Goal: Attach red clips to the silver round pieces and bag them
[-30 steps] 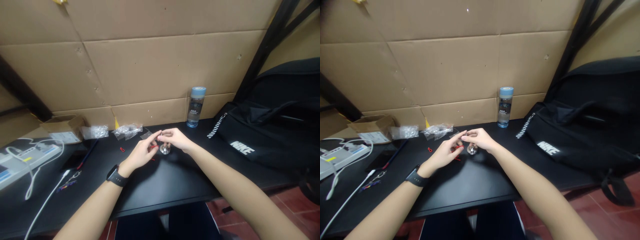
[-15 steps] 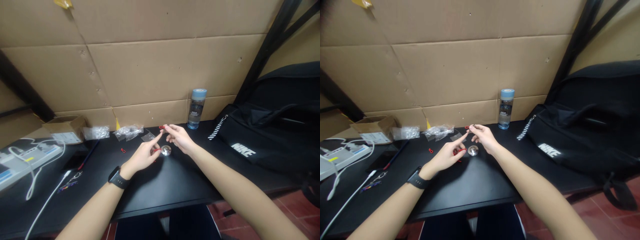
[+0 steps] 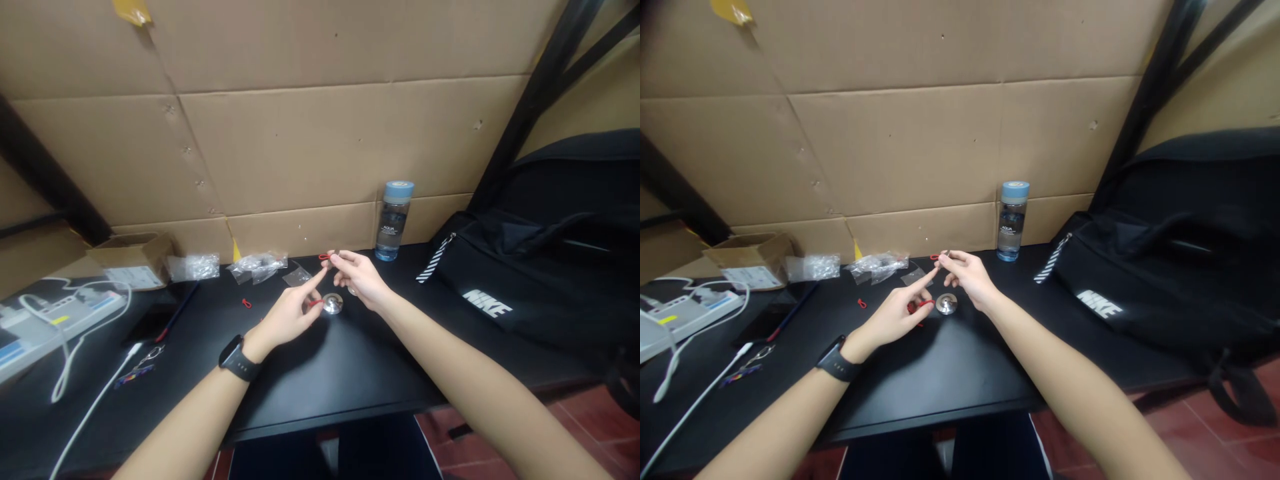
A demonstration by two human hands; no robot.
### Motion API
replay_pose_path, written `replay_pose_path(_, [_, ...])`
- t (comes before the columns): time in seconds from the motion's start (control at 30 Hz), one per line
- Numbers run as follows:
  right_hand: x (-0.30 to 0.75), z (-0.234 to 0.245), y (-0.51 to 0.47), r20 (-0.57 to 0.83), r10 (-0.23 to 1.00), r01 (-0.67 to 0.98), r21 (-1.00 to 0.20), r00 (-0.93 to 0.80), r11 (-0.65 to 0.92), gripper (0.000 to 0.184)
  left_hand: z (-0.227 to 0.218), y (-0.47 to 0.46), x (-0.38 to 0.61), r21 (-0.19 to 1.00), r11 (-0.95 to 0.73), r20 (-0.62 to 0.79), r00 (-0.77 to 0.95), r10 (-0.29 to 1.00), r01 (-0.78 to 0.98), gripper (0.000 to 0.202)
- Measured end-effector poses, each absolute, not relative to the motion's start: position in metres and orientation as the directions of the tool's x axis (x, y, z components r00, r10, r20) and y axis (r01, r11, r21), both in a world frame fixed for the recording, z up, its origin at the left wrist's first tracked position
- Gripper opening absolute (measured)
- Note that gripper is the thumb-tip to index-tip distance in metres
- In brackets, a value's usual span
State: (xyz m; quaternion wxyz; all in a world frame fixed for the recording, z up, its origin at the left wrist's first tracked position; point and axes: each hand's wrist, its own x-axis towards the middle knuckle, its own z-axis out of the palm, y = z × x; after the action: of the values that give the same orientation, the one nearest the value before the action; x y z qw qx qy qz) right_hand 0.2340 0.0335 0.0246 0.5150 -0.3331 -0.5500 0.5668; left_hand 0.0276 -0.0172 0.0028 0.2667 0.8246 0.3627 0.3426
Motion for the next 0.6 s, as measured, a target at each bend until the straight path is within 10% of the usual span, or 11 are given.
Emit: replay_pose_path(0.6, [0.2336, 0.0199, 0.0365, 0.203, 0.950, -0.110, -0.977, -0.235, 0.182, 0.046, 0.0005, -0.0166, 0.0277, 0.690, -0.595, 0.369, 0.507, 0.779, 0.412, 0.076])
